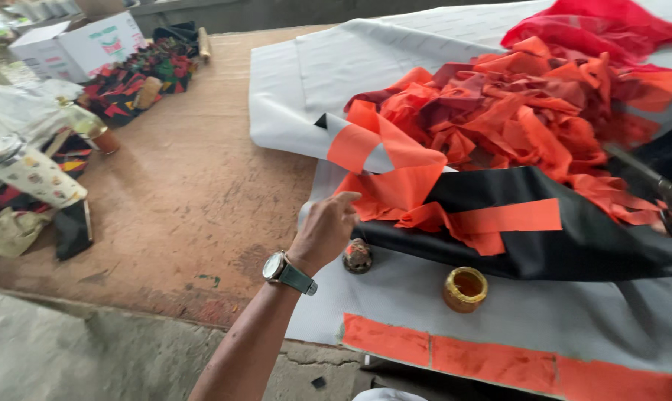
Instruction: The person lays orange fabric strips onto a white backing sheet on the work table, applies glue from a small jar onto the strips and the sheet, and presses the strips flat in place. Near the end they pick up a pair of scissors and handle the strips among a pile of cut orange and black fabric pieces.
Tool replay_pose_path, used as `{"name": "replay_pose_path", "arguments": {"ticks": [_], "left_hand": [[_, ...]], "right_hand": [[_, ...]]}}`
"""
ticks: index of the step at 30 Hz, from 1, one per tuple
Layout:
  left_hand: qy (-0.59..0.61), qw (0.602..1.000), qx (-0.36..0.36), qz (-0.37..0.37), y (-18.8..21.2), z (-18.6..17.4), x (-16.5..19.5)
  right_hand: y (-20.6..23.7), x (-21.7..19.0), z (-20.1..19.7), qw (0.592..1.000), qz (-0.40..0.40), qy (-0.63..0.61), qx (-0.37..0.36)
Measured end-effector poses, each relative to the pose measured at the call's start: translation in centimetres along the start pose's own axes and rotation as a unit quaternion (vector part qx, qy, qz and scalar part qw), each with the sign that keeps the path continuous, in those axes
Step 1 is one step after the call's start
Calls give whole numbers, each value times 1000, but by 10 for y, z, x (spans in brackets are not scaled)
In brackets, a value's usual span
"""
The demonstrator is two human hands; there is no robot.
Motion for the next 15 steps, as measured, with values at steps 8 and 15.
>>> {"name": "replay_pose_path", "arguments": {"ticks": [8, 15], "left_hand": [[-74, 988, -78, 107, -22, 70, 33], [-79, 983, -100, 131, -32, 69, 41]], "right_hand": [[33, 44, -26, 966, 147, -196, 81], [120, 73, -17, 862, 213, -456, 69]]}}
Point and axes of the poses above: each hand's wrist, its own y-axis away from the middle knuckle, its own z-axis out of the palm, x = y × z, the point moved 1 cm from there along -y, towards the middle knuckle, and after that the axes turned 14 degrees about x, right-handed, at the moved point
